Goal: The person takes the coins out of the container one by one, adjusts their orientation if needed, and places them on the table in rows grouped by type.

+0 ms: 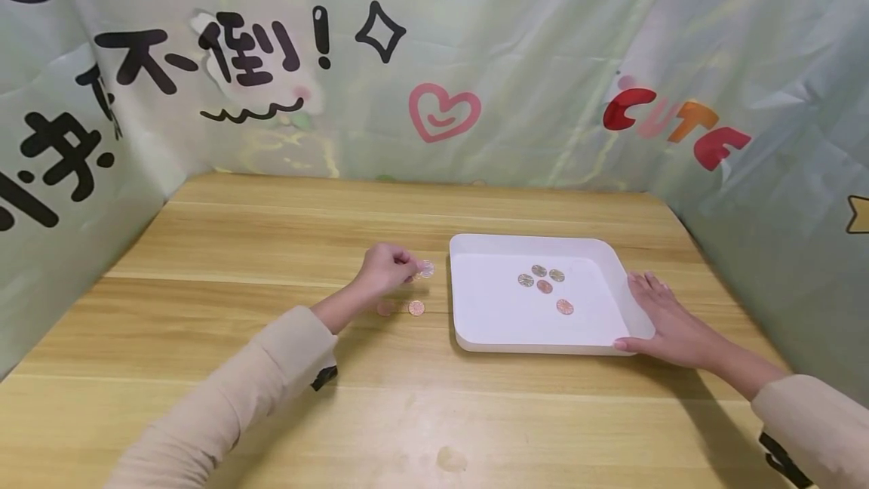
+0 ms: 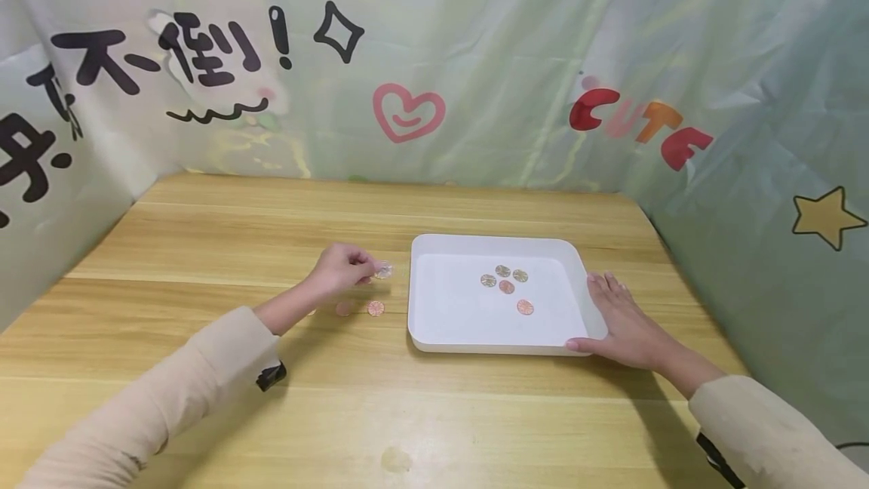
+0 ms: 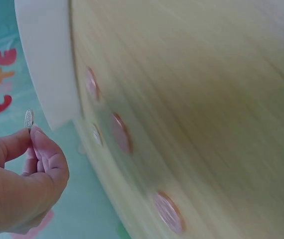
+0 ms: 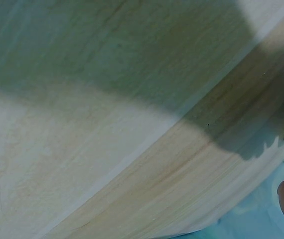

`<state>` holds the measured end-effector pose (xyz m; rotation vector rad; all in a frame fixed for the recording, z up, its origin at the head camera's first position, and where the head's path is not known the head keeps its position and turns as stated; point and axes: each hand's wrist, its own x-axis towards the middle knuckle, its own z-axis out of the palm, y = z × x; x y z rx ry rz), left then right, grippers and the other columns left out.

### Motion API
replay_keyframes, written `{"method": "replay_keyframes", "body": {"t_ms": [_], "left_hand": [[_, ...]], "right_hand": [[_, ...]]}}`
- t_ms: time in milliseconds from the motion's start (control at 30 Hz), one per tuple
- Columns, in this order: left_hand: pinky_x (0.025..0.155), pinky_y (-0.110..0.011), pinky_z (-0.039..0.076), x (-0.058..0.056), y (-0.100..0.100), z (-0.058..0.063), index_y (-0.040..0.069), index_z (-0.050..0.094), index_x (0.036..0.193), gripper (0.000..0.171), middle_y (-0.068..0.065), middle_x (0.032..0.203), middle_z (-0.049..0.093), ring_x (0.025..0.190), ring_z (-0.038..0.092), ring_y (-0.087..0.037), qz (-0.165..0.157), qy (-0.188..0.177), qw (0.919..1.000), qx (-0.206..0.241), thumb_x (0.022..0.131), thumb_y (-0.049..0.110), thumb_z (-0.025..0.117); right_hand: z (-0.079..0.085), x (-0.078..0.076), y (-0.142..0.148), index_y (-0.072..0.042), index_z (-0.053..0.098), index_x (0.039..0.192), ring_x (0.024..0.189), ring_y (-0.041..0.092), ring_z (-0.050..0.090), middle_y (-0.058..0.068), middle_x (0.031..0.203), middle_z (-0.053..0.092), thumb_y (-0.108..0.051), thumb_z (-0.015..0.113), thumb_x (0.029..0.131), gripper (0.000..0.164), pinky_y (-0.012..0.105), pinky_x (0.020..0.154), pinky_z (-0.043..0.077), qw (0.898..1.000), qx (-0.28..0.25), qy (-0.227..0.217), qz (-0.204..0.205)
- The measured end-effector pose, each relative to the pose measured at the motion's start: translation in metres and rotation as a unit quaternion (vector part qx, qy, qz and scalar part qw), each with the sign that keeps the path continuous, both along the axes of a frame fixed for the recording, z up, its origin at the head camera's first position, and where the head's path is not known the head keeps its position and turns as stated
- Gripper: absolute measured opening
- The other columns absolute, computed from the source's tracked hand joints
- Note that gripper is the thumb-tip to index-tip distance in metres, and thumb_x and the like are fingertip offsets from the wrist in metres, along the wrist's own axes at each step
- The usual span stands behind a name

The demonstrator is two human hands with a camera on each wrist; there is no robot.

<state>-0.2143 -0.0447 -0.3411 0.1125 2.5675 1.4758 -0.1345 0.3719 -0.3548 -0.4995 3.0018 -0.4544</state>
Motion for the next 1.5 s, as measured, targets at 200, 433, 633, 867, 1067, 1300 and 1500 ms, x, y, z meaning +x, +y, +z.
{"method": "replay_keyframes", "body": {"t_ms": [200, 433, 633, 867, 1067, 1300, 1500], "left_hand": [[0.055, -0.017, 0.043, -0.006, -0.02, -0.007, -0.003, 0.066, 0.082, 0.016, -0.013, 0.075, 0.066, 0.066, 0.058, -0.016, 0.006, 0.0, 0.9998, -0.019, 0.088, 0.011, 0.061], [0.055, -0.015, 0.044, -0.022, -0.038, -0.018, -0.002, 0.064, 0.079, 0.015, -0.006, 0.07, 0.063, 0.062, 0.055, -0.011, 0.033, -0.03, 0.9979, -0.047, 0.088, 0.01, 0.062], [0.05, -0.013, 0.042, -0.032, -0.046, -0.021, -0.003, 0.068, 0.081, 0.014, -0.005, 0.067, 0.065, 0.051, 0.048, -0.006, 0.042, -0.056, 0.9927, -0.098, 0.084, 0.01, 0.066], [0.046, -0.012, 0.04, -0.035, -0.046, -0.021, -0.005, 0.069, 0.079, 0.012, -0.001, 0.057, 0.06, 0.047, 0.047, -0.005, 0.045, -0.064, 0.9915, -0.103, 0.081, 0.007, 0.069], [0.047, -0.013, 0.04, -0.033, -0.042, -0.019, -0.005, 0.069, 0.081, 0.012, -0.003, 0.057, 0.062, 0.048, 0.048, -0.006, 0.064, -0.066, 0.9874, -0.129, 0.079, 0.007, 0.071], [0.047, -0.012, 0.038, -0.03, -0.039, -0.014, -0.005, 0.069, 0.08, 0.01, -0.015, 0.081, 0.071, 0.055, 0.049, -0.008, 0.073, -0.054, 0.9866, -0.136, 0.08, 0.005, 0.07], [0.046, -0.013, 0.036, -0.025, -0.033, -0.007, -0.002, 0.064, 0.075, 0.015, -0.017, 0.083, 0.07, 0.055, 0.049, -0.008, 0.079, 0.027, 0.9916, -0.099, 0.084, 0.009, 0.067]], "right_hand": [[0.0, 0.0, 0.0, 0.014, 0.01, 0.142, 0.139, 0.046, -0.002, 0.037, 0.146, 0.014, -0.043, 0.07, 0.077, 0.105, 0.039, 0.116, -0.013, 1.0, -0.001, 0.001, 0.001], [0.0, 0.0, 0.001, 0.015, 0.01, 0.141, 0.139, 0.046, -0.002, 0.038, 0.145, 0.014, -0.044, 0.069, 0.077, 0.105, 0.029, 0.113, -0.018, 1.0, 0.005, 0.002, 0.001], [-0.001, 0.0, 0.001, 0.016, 0.01, 0.141, 0.14, 0.046, -0.003, 0.038, 0.145, 0.014, -0.044, 0.069, 0.077, 0.106, 0.027, 0.112, -0.019, 1.0, 0.005, 0.001, 0.003], [-0.001, -0.001, 0.001, 0.014, 0.009, 0.142, 0.14, 0.045, -0.004, 0.037, 0.146, 0.013, -0.045, 0.069, 0.077, 0.106, 0.032, 0.114, -0.018, 1.0, 0.007, -0.003, -0.002], [-0.001, 0.0, 0.001, 0.014, 0.009, 0.142, 0.14, 0.045, -0.003, 0.037, 0.146, 0.014, -0.045, 0.069, 0.077, 0.106, 0.033, 0.114, -0.017, 1.0, 0.006, -0.003, -0.001], [-0.001, 0.001, 0.001, 0.015, 0.01, 0.142, 0.14, 0.045, -0.003, 0.038, 0.145, 0.015, -0.044, 0.069, 0.077, 0.106, 0.032, 0.114, -0.017, 1.0, 0.0, -0.002, -0.002], [-0.001, 0.0, 0.001, 0.015, 0.011, 0.141, 0.14, 0.046, -0.001, 0.038, 0.145, 0.015, -0.044, 0.069, 0.077, 0.105, 0.032, 0.114, -0.017, 1.0, 0.002, 0.004, 0.0]]}}
